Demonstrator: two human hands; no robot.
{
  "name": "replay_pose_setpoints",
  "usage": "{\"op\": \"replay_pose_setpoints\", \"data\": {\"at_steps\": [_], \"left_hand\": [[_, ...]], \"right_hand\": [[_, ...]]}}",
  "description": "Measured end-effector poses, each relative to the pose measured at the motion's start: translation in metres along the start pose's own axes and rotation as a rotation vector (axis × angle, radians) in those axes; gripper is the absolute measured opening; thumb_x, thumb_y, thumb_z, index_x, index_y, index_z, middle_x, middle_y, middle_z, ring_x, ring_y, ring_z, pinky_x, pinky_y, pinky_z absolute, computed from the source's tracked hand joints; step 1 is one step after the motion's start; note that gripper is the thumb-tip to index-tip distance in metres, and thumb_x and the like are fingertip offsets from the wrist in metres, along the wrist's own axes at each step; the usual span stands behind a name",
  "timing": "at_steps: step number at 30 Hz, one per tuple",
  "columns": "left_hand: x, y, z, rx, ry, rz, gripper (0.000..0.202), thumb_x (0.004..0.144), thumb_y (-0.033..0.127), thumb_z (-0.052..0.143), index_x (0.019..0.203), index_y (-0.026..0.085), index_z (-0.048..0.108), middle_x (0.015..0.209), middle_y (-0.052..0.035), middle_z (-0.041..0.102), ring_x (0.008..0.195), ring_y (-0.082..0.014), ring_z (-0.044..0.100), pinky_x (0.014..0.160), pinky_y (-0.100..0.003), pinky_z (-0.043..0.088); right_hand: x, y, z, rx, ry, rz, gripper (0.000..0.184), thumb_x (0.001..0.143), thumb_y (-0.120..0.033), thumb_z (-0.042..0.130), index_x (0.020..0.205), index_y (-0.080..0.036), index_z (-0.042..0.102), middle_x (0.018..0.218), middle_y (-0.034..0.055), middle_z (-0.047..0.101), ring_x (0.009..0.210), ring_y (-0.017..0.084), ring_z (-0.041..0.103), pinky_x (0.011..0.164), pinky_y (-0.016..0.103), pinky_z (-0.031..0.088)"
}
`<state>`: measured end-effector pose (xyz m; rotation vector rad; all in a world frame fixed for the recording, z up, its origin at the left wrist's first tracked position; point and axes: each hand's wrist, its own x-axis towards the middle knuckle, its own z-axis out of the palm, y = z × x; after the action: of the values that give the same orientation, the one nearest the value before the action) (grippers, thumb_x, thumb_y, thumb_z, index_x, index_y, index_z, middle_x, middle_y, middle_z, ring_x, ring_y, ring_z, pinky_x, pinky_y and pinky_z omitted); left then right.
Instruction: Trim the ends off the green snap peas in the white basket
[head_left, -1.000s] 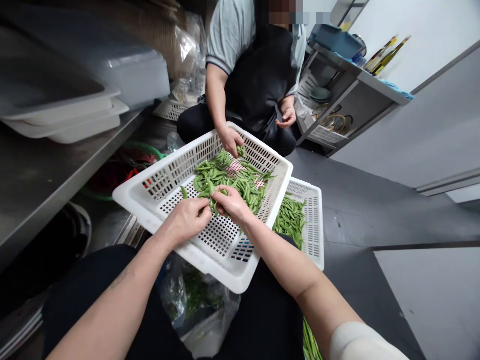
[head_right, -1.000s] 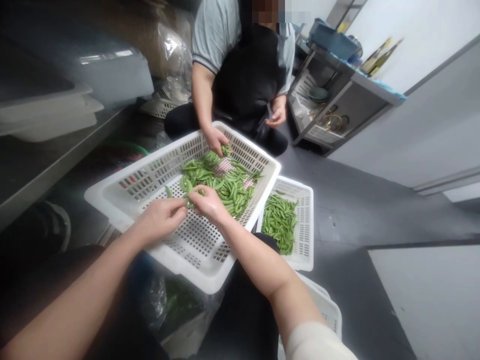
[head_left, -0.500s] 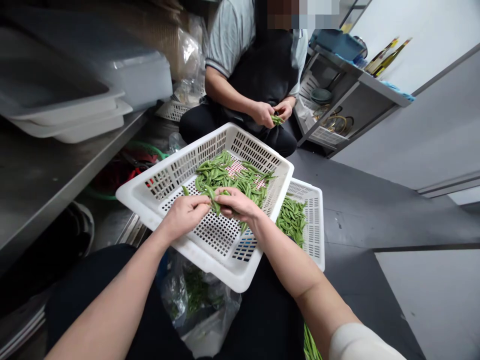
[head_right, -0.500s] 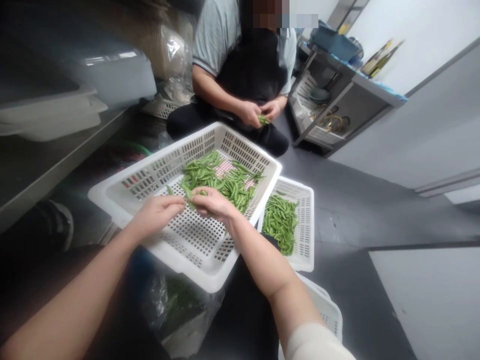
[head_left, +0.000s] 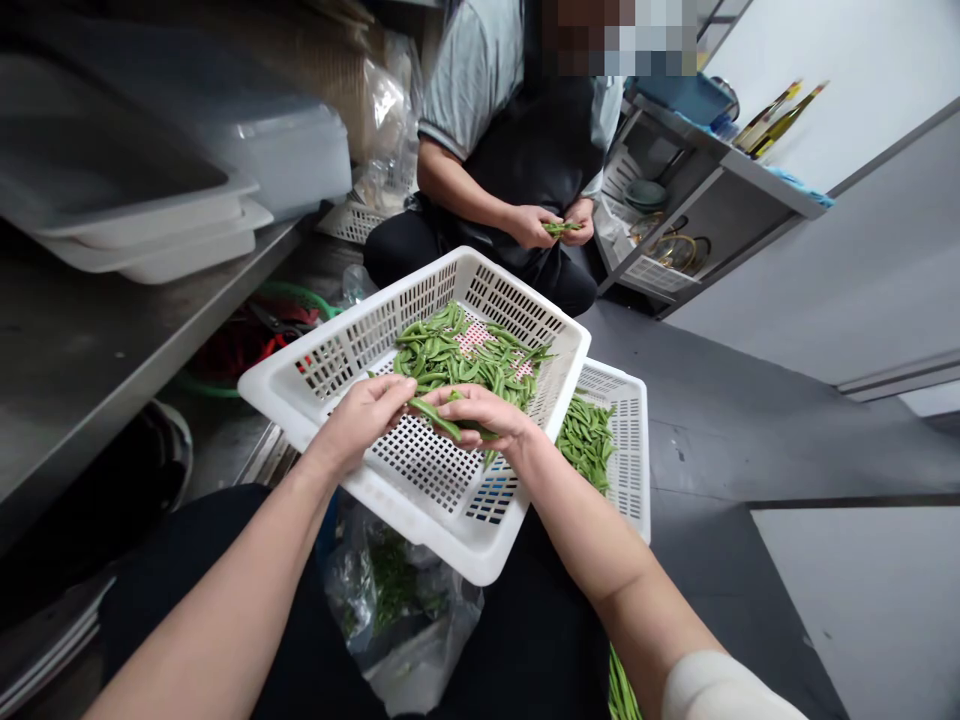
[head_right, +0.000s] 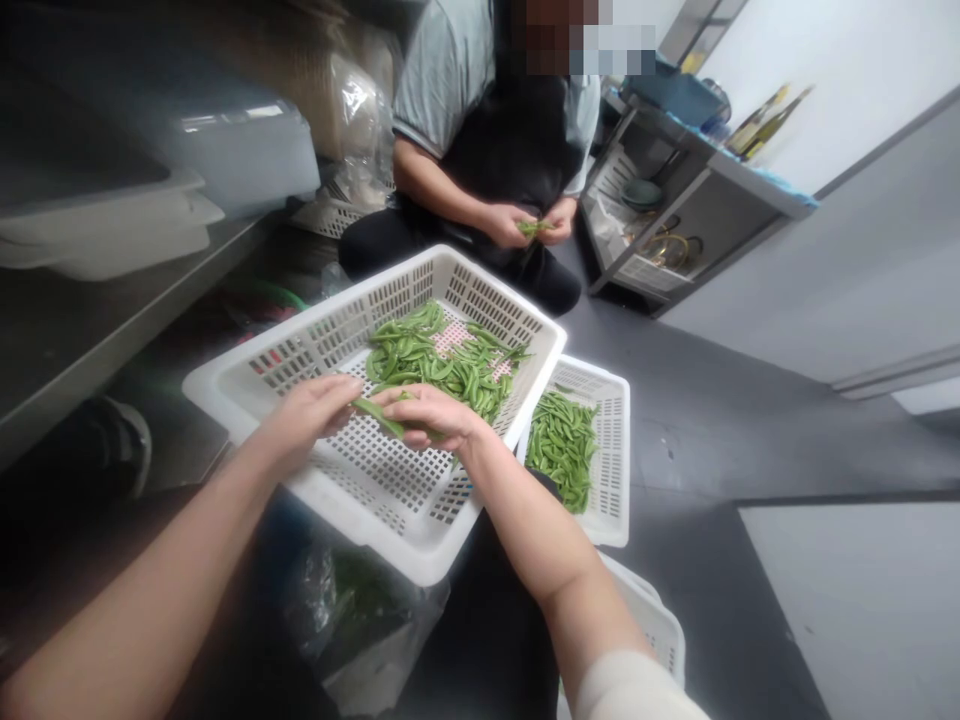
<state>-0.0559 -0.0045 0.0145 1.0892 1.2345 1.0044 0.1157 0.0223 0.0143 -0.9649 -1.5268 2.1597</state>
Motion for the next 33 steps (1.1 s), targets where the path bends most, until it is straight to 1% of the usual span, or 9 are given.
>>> {"op": "replay_pose_setpoints", "data": {"at_steps": [4, 7, 12, 16, 21, 23, 26, 29, 33], "left_hand": [[0.004, -0.002, 0.000, 0.165, 0.031, 0.070, 0.031, 0.069, 0.036, 0.055, 0.047, 0.019, 0.043, 0.044, 0.0052, 0.037, 0.046, -0.0098, 0.035, 0.042, -0.021, 0.026], [0.005, -0.004, -0.002, 0.158, 0.020, 0.053, 0.031, 0.070, 0.037, 0.056, 0.048, 0.018, 0.045, 0.047, 0.0036, 0.042, 0.048, -0.0100, 0.038, 0.043, -0.020, 0.029], [-0.001, 0.000, -0.006, -0.178, -0.050, -0.108, 0.034, 0.075, 0.041, 0.060, 0.056, 0.018, 0.043, 0.044, 0.0085, 0.032, 0.035, -0.0034, 0.023, 0.035, -0.015, 0.017], [-0.005, 0.006, -0.014, -0.340, -0.014, -0.142, 0.039, 0.079, 0.038, 0.061, 0.054, 0.016, 0.041, 0.045, 0.0087, 0.033, 0.032, 0.0001, 0.022, 0.032, -0.011, 0.015], [-0.004, 0.012, -0.028, -0.487, -0.014, -0.187, 0.045, 0.086, 0.040, 0.055, 0.051, 0.016, 0.039, 0.040, 0.0093, 0.027, 0.030, 0.0005, 0.018, 0.029, -0.009, 0.015], [-0.004, 0.015, -0.034, -0.553, 0.011, -0.166, 0.045, 0.089, 0.038, 0.051, 0.051, 0.016, 0.040, 0.040, 0.0090, 0.027, 0.030, 0.0003, 0.017, 0.029, -0.009, 0.015], [-0.005, 0.021, -0.042, -0.628, 0.056, -0.096, 0.045, 0.092, 0.031, 0.044, 0.050, 0.016, 0.038, 0.042, 0.0076, 0.029, 0.030, 0.0001, 0.020, 0.029, -0.008, 0.017], [-0.009, 0.023, -0.049, -0.584, 0.097, -0.031, 0.044, 0.092, 0.027, 0.042, 0.050, 0.015, 0.039, 0.045, 0.0059, 0.034, 0.033, -0.0006, 0.027, 0.032, -0.009, 0.022], [-0.008, 0.019, -0.053, -0.413, 0.172, -0.011, 0.033, 0.089, 0.026, 0.045, 0.058, 0.015, 0.047, 0.048, 0.0054, 0.040, 0.035, -0.0023, 0.032, 0.033, -0.011, 0.021]], "right_hand": [[0.001, -0.009, 0.016, -0.586, 0.356, -0.244, 0.027, 0.071, -0.039, 0.069, 0.077, -0.016, 0.056, 0.062, -0.0048, 0.048, 0.055, 0.007, 0.042, 0.053, 0.020, 0.033], [0.005, -0.011, 0.022, -0.860, 0.305, -0.388, 0.021, 0.076, -0.032, 0.066, 0.070, -0.016, 0.054, 0.065, -0.0030, 0.050, 0.063, 0.010, 0.045, 0.063, 0.022, 0.035], [0.012, -0.015, 0.022, -0.885, 0.219, -0.489, 0.017, 0.087, -0.025, 0.050, 0.075, -0.015, 0.057, 0.074, 0.0012, 0.056, 0.073, 0.012, 0.052, 0.072, 0.024, 0.039], [0.021, -0.022, 0.023, -0.712, 0.152, -0.511, 0.019, 0.085, -0.029, 0.052, 0.074, -0.015, 0.060, 0.066, -0.0011, 0.053, 0.065, 0.010, 0.050, 0.066, 0.023, 0.040], [0.050, -0.024, 0.032, -0.244, 0.049, -0.421, 0.022, 0.080, -0.038, 0.059, 0.076, -0.016, 0.058, 0.063, -0.0017, 0.056, 0.052, 0.007, 0.048, 0.050, 0.019, 0.040], [0.071, -0.022, 0.031, -0.055, 0.141, -0.402, 0.022, 0.083, -0.038, 0.057, 0.077, -0.016, 0.055, 0.062, -0.0018, 0.056, 0.048, 0.006, 0.046, 0.045, 0.017, 0.038], [0.107, -0.017, 0.019, 0.055, 0.455, -0.332, 0.014, 0.090, -0.029, 0.046, 0.089, -0.016, 0.051, 0.069, 0.0002, 0.060, 0.052, 0.007, 0.052, 0.049, 0.017, 0.045], [0.136, -0.002, 0.002, -0.307, 0.696, -0.064, 0.015, 0.093, -0.019, 0.036, 0.098, -0.016, 0.050, 0.075, 0.0017, 0.062, 0.058, 0.007, 0.056, 0.056, 0.017, 0.048], [0.158, 0.031, -0.004, -0.733, 0.666, 0.168, 0.010, 0.077, -0.022, 0.063, 0.081, -0.014, 0.058, 0.073, 0.0037, 0.062, 0.070, 0.014, 0.059, 0.065, 0.025, 0.048]]}}
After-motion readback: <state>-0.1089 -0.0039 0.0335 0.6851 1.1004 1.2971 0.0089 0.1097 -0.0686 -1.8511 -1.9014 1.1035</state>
